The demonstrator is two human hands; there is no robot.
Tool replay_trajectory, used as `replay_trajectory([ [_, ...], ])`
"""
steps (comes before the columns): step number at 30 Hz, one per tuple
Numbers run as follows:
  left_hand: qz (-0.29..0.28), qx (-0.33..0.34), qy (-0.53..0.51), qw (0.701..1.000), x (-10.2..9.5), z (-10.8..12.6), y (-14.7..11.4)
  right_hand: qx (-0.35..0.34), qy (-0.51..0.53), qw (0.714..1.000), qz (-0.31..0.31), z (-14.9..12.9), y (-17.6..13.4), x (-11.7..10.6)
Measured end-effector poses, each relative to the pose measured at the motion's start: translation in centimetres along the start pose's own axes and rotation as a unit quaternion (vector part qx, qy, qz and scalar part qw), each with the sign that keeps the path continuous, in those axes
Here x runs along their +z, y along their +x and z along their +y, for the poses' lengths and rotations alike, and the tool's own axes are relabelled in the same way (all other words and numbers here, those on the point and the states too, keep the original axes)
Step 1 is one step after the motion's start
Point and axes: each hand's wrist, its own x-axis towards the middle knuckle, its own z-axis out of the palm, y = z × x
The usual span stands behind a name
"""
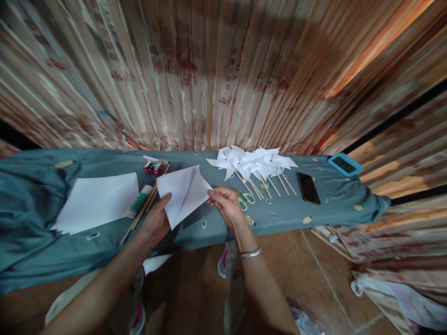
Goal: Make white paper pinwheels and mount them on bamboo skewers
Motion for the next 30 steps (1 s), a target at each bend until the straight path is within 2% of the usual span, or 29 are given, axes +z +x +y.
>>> replay_trajectory([
  [3,0.014,0.021,-0.005,1.000,-0.5,0.8,-0.1,0.002,-0.027,1.000,-0.004,-0.2,0.0,-0.7],
  [6,0.024,0.042,-0.013,0.999,-1.0,1.4,-0.2,0.000,-0.101,0.995,-0.006,-0.1,0.1,-1.4],
  [11,0.035,0.053,0.011,0.998,-1.6,1.8,-0.6,-0.018,-0.194,0.981,0.002,1.3,1.0,-2.1],
  [13,0.031,0.066,0.022,0.997,-1.8,1.9,-0.7,-0.033,-0.232,0.972,0.008,2.0,1.3,-2.3],
  [16,0.053,0.092,0.036,0.994,-2.1,2.0,-0.7,-0.074,-0.312,0.946,0.039,2.3,1.4,-3.2],
  [19,0.071,0.108,0.051,0.990,-2.7,2.2,-0.5,-0.121,-0.410,0.898,0.109,1.6,0.8,-5.2],
  [22,0.069,0.123,0.046,0.989,-3.2,2.4,-0.2,-0.148,-0.512,0.829,0.171,0.8,0.0,-7.5],
  [24,0.069,0.126,0.039,0.989,-3.3,2.5,-0.2,-0.144,-0.571,0.787,0.181,0.7,-0.4,-8.4],
  [28,0.070,0.124,0.031,0.989,-2.9,2.6,-0.5,-0.086,-0.718,0.671,0.166,0.9,-0.6,-8.8],
  [29,0.070,0.123,0.025,0.990,-2.7,2.7,-0.6,-0.077,-0.734,0.656,0.162,0.9,-0.7,-8.7],
  [30,0.071,0.123,0.019,0.990,-2.6,2.8,-0.7,-0.071,-0.736,0.654,0.160,0.9,-0.7,-8.6],
])
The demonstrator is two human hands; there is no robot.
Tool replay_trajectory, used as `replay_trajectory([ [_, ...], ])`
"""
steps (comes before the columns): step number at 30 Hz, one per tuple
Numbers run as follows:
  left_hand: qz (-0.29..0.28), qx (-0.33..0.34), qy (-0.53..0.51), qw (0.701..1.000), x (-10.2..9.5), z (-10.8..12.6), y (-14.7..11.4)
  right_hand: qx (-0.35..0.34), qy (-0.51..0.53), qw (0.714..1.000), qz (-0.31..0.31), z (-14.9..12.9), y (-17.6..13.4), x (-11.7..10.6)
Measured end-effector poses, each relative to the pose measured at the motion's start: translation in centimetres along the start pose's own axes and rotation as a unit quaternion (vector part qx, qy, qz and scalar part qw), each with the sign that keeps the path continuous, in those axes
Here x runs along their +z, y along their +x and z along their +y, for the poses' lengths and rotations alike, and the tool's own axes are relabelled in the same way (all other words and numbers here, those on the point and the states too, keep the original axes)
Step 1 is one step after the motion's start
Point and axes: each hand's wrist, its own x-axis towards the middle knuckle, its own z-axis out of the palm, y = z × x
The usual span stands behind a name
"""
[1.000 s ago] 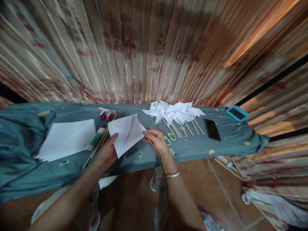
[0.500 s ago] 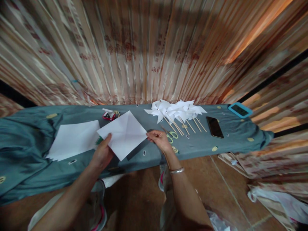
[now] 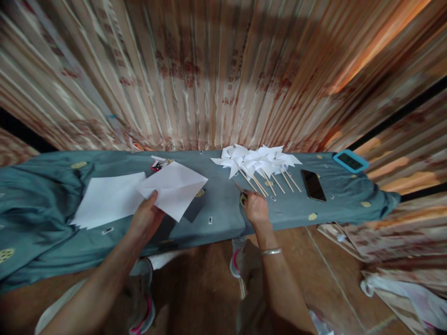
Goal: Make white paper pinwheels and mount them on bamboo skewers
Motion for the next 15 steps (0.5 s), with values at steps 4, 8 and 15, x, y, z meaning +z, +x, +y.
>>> replay_trajectory([
  [4,0.000,0.017,-0.031,0.999,0.1,0.3,0.2,-0.001,0.026,1.000,-0.016,-0.5,-0.3,-0.3],
  [8,-0.020,0.059,-0.046,0.997,-0.3,0.7,0.6,0.062,0.356,0.930,-0.066,-2.3,-0.8,-0.2],
  [15,0.005,0.087,-0.014,0.996,-0.2,0.6,0.1,0.119,0.752,0.623,-0.181,-9.9,-2.7,0.0],
])
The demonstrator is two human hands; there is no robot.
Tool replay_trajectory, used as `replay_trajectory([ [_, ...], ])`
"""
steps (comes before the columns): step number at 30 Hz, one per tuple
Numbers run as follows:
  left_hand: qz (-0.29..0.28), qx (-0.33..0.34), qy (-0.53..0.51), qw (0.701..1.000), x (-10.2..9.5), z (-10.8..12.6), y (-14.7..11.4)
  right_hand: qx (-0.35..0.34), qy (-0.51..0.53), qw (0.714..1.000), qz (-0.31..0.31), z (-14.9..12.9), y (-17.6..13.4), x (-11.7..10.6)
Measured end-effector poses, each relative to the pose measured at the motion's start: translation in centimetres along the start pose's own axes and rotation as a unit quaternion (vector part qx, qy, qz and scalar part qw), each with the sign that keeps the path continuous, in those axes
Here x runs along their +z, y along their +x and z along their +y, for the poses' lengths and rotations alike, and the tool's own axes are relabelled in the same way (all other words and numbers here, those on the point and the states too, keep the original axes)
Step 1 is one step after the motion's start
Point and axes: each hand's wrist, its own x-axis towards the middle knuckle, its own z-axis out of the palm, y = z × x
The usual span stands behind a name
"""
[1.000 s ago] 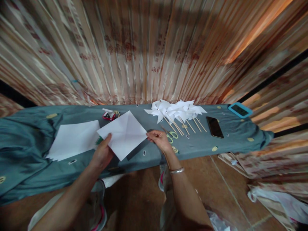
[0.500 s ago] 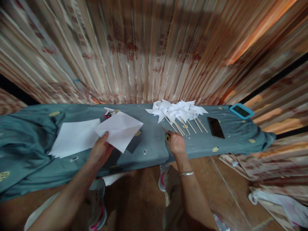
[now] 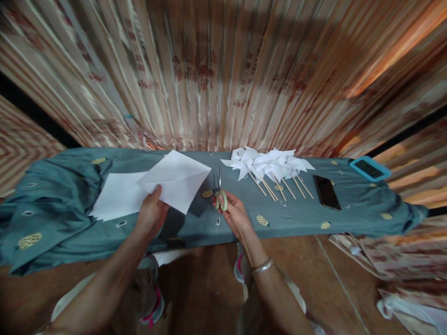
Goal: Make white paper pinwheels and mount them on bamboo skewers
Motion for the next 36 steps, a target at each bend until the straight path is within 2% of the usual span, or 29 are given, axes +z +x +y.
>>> replay_trajectory([
  [3,-0.013,-0.009,0.011,1.000,0.3,-0.9,-0.6,-0.016,0.035,0.999,0.002,0.7,0.0,2.4],
  [6,-0.034,-0.021,0.021,0.999,0.5,-1.9,-0.9,-0.047,0.026,0.998,0.022,1.0,0.4,3.7],
  [10,-0.077,-0.010,0.057,0.995,0.6,-2.5,-1.2,-0.068,0.008,0.996,0.052,0.7,1.2,3.9],
  [15,-0.150,-0.010,0.188,0.971,0.3,-2.5,-1.5,-0.090,-0.016,0.994,0.060,0.3,1.9,3.3],
  [18,-0.137,0.013,0.209,0.968,0.3,-2.0,-1.2,-0.088,-0.046,0.995,0.027,0.6,1.8,2.9],
  [21,-0.099,0.048,0.216,0.970,0.2,-0.9,-0.3,-0.077,-0.106,0.991,-0.039,1.3,0.9,2.5],
  [25,-0.055,0.084,0.213,0.972,-0.2,0.5,1.1,-0.027,-0.179,0.970,-0.160,2.4,-1.1,2.3],
  [28,-0.045,0.104,0.213,0.970,-0.6,0.8,1.5,0.001,-0.215,0.951,-0.224,3.0,-2.3,2.5],
  [32,-0.055,0.117,0.226,0.966,-0.8,0.4,1.6,0.003,-0.247,0.938,-0.245,3.5,-2.4,2.6],
  [36,-0.071,0.117,0.252,0.958,-0.6,0.0,1.2,0.019,-0.244,0.938,-0.244,3.6,-1.9,2.6],
])
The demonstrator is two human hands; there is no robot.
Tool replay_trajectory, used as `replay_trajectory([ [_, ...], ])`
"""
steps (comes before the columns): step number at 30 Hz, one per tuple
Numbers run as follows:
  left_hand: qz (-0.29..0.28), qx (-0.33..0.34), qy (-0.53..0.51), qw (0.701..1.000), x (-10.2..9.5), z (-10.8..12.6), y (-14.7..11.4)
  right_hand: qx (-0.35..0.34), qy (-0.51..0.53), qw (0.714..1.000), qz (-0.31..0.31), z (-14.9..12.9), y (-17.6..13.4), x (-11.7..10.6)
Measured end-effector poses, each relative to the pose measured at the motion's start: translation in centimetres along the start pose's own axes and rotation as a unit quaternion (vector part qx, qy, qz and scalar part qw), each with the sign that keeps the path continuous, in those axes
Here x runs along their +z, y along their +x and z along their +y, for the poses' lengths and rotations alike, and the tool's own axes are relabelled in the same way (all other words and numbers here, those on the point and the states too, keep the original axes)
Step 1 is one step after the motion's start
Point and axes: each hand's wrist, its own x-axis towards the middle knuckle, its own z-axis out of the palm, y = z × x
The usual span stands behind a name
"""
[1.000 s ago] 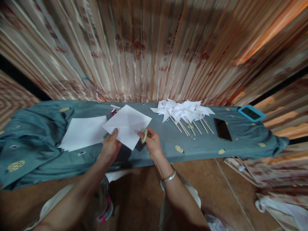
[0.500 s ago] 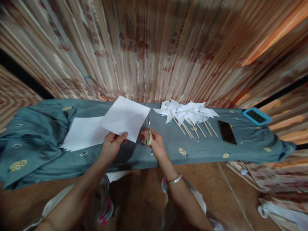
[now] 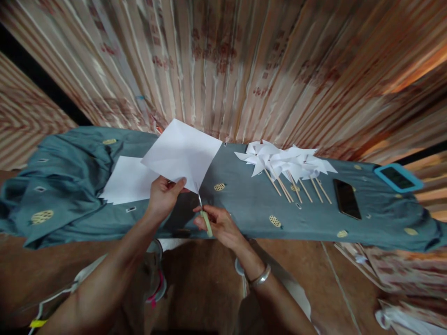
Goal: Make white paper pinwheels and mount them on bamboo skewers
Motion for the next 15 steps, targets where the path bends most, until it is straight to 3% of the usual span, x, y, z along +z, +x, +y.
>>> replay_trajectory([
  [15,-0.010,0.001,0.001,1.000,0.46,0.26,-0.60,0.024,0.034,0.999,0.025,-0.63,0.08,0.16],
])
